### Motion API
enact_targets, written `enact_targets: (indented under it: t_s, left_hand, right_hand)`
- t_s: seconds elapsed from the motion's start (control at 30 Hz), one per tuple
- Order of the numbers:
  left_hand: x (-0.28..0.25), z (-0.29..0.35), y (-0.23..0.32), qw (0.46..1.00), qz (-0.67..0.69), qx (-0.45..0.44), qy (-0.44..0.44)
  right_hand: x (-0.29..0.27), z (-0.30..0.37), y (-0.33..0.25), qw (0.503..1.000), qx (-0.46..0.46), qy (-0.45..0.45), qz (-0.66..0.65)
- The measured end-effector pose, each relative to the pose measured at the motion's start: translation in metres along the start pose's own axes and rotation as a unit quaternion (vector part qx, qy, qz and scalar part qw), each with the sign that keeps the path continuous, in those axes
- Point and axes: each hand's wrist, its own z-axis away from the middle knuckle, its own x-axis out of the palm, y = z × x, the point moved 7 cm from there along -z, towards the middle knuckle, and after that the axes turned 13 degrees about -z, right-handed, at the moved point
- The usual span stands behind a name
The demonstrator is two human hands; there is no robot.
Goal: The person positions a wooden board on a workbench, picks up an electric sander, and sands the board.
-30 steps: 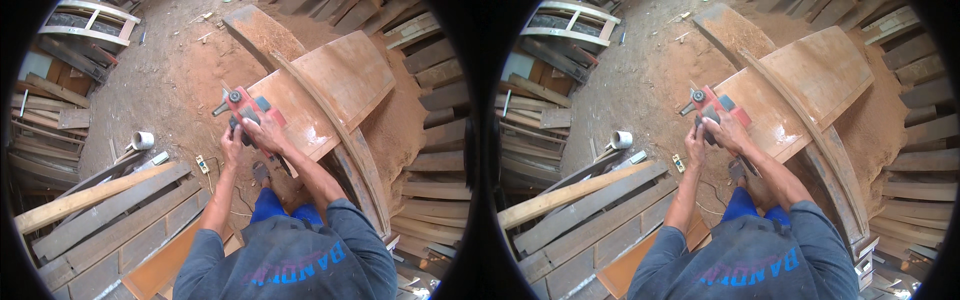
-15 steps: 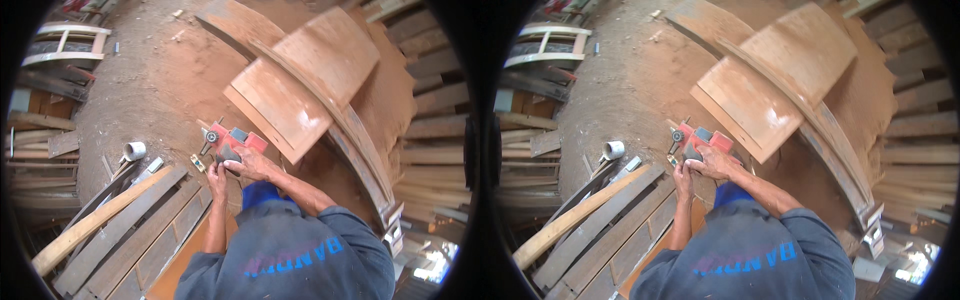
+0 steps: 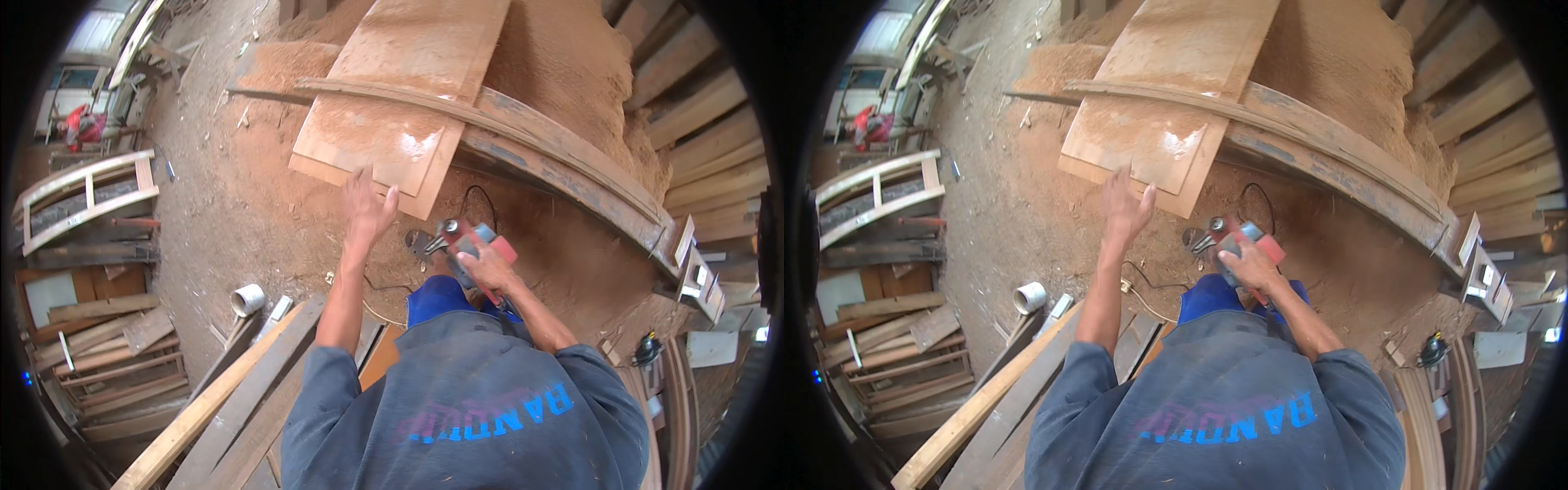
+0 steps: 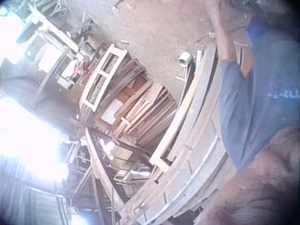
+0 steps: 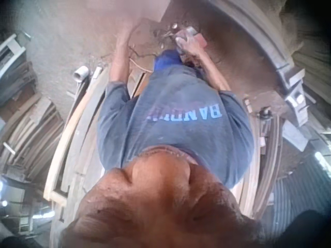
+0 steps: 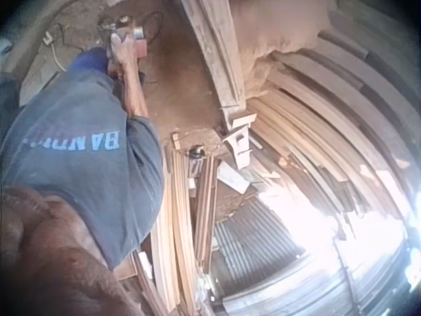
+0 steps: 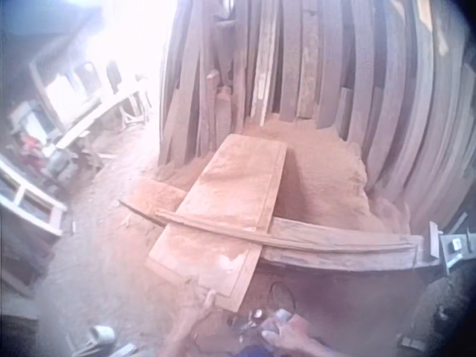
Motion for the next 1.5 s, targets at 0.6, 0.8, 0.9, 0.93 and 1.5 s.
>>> enact_targets:
  t_s: [0.6,0.8,0.9,0.93,1.5]
  left_hand:
    - [0.130,-0.099,0.083,0.957,-0.219,0.148,-0.119]
    - [0.131,-0.102,0.053,0.960,-0.218,0.149,-0.097]
    - [0.138,-0.105,0.061,0.953,-0.229,0.175,-0.095]
    - [0.137,-0.105,0.060,0.949,-0.229,0.182,-0.114]
    - [0.149,-0.136,0.076,0.938,-0.096,0.249,-0.222]
  right_hand:
    - [-0.028,0.054,0.188,0.712,0.096,0.393,-0.573]
    - [0.031,0.038,0.208,0.620,0.113,0.402,-0.664]
    - [0.070,0.020,0.256,0.611,0.148,0.379,-0.679]
    - [0.088,0.018,0.269,0.605,0.160,0.363,-0.690]
    - [0.171,0.012,0.442,0.541,0.148,0.416,-0.716]
